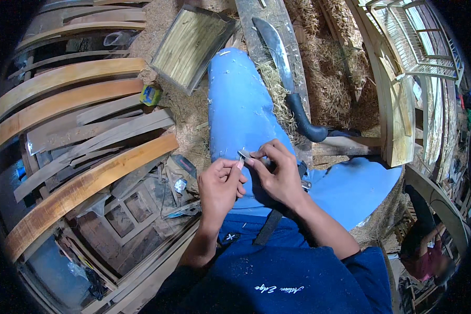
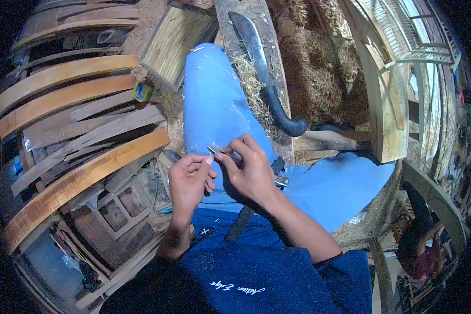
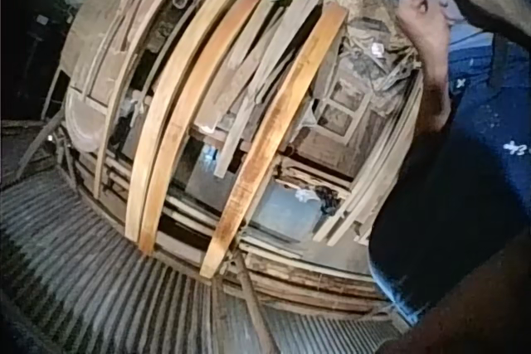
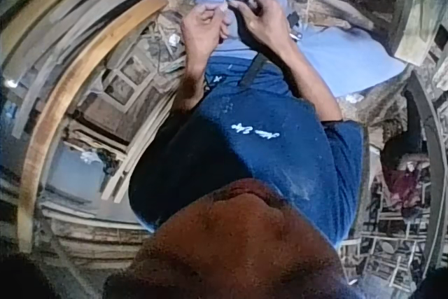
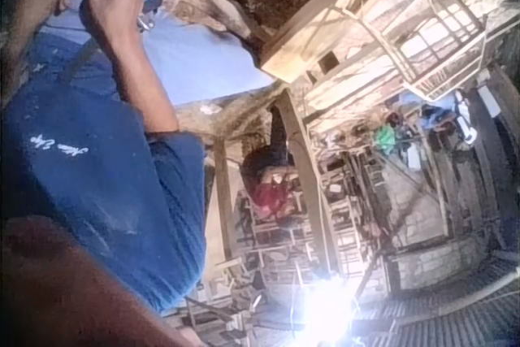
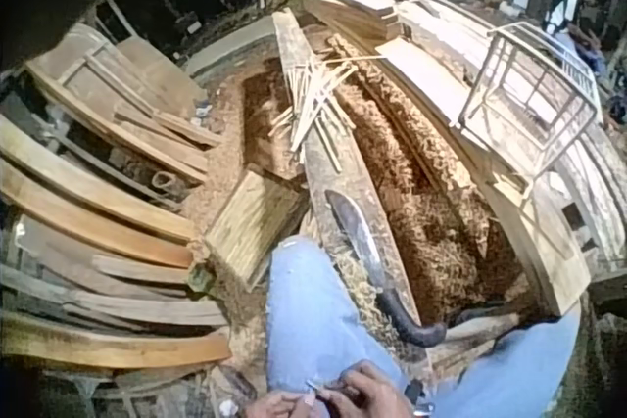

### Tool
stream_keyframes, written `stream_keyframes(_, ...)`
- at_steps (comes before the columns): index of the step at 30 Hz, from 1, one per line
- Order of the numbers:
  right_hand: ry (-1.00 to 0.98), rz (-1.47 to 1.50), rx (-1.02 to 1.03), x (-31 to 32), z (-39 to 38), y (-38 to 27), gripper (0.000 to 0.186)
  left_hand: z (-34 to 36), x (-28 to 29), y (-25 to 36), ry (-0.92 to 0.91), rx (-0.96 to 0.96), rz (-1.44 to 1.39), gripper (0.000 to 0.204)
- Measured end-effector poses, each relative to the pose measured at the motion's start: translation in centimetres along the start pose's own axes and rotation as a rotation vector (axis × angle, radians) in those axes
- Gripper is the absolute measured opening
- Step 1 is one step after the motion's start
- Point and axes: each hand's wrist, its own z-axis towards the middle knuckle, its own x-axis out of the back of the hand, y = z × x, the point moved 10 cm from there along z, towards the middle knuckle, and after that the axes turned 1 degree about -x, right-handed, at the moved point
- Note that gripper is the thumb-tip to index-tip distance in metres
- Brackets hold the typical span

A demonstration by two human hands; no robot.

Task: The person carves a wooden strip using a knife, then inserts the strip into the frame of a bird cage.

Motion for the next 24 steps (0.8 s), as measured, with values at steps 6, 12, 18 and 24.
stream_keyframes(6,0.010,-0.009,0.015,-0.09,-0.19,0.01,0.013,-0.10,0.13,-0.07,0.000,0.000,-0.022,0.017)
stream_keyframes(12,0.003,-0.006,0.005,0.03,-0.16,-0.49,0.014,-0.05,0.18,-0.02,-0.008,0.025,-0.008,0.016)
stream_keyframes(18,0.010,0.002,0.064,-0.11,-0.30,-0.34,0.014,0.17,0.08,-0.33,-0.026,0.062,-0.053,0.016)
stream_keyframes(24,0.020,0.008,0.021,0.13,-0.08,-0.44,0.014,0.56,-0.08,-0.55,-0.066,0.110,-0.087,0.017)
